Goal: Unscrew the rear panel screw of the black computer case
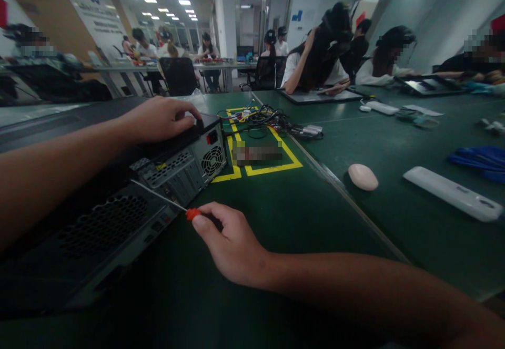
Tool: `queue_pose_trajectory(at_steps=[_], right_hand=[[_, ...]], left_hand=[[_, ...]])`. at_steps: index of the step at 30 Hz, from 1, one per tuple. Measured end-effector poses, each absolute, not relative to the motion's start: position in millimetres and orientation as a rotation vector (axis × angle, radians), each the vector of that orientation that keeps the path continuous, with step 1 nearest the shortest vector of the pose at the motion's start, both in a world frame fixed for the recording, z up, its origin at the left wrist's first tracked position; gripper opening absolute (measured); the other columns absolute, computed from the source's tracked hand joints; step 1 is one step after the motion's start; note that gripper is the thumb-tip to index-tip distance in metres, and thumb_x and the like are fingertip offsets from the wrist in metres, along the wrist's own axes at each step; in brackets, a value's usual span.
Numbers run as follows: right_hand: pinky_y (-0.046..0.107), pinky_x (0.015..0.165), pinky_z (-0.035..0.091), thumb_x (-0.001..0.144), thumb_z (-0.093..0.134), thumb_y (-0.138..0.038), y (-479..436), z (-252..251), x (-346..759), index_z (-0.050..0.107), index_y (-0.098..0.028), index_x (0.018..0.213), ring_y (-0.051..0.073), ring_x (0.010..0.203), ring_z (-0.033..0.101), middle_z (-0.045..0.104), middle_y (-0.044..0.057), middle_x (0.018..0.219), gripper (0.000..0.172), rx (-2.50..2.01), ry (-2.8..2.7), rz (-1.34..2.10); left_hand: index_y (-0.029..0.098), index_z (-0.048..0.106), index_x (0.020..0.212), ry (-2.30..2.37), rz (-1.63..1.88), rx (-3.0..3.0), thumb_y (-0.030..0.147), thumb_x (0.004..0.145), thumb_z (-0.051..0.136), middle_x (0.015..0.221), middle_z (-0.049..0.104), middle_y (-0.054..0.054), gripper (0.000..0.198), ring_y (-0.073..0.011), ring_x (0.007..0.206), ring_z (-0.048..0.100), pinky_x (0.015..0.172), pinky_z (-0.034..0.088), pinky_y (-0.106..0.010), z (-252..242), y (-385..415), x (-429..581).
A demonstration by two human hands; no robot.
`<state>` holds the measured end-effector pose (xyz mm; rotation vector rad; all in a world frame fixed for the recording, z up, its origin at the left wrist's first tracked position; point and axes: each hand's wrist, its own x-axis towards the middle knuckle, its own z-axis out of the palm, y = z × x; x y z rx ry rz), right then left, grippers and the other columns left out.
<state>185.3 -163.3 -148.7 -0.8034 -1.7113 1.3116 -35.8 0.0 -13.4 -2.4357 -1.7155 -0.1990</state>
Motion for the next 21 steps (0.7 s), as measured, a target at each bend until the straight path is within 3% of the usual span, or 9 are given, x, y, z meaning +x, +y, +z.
queue_pose_trajectory(at_steps=[3,6,21], right_hand=[[0.032,0.076,0.050,0.100,0.074,-0.036,-164.2,-147.0,185.9,0.066,-0.022,0.111,0.017,0.081,0.063,0.066,-0.002,0.091,0.019,-0.822,-1.669,1.395],[0.031,0.073,0.048,0.094,0.079,-0.032,-165.2,-145.3,186.2,0.060,-0.024,0.107,0.016,0.079,0.061,0.064,-0.004,0.090,0.025,-0.853,-1.665,1.415],[0.032,0.076,0.048,0.096,0.074,-0.031,-163.2,-146.3,185.6,0.059,-0.024,0.104,0.017,0.082,0.061,0.064,-0.002,0.092,0.019,-0.824,-1.649,1.428]], left_hand=[[0.017,0.079,0.134,-1.696,-0.217,-2.446,0.043,0.101,0.045,0.091,0.071,-0.006,0.054,-0.0185,0.076,0.059,0.081,0.042,-0.034,-13.9,-0.1,-36.8],[0.017,0.079,0.133,-1.693,-0.226,-2.448,0.042,0.101,0.045,0.090,0.071,-0.006,0.053,-0.0182,0.075,0.059,0.079,0.042,-0.033,-13.9,-0.5,-36.9],[0.016,0.078,0.135,-1.700,-0.209,-2.471,0.042,0.101,0.044,0.090,0.071,-0.007,0.055,-0.0196,0.077,0.060,0.078,0.041,-0.034,-12.2,-2.0,-35.6]])
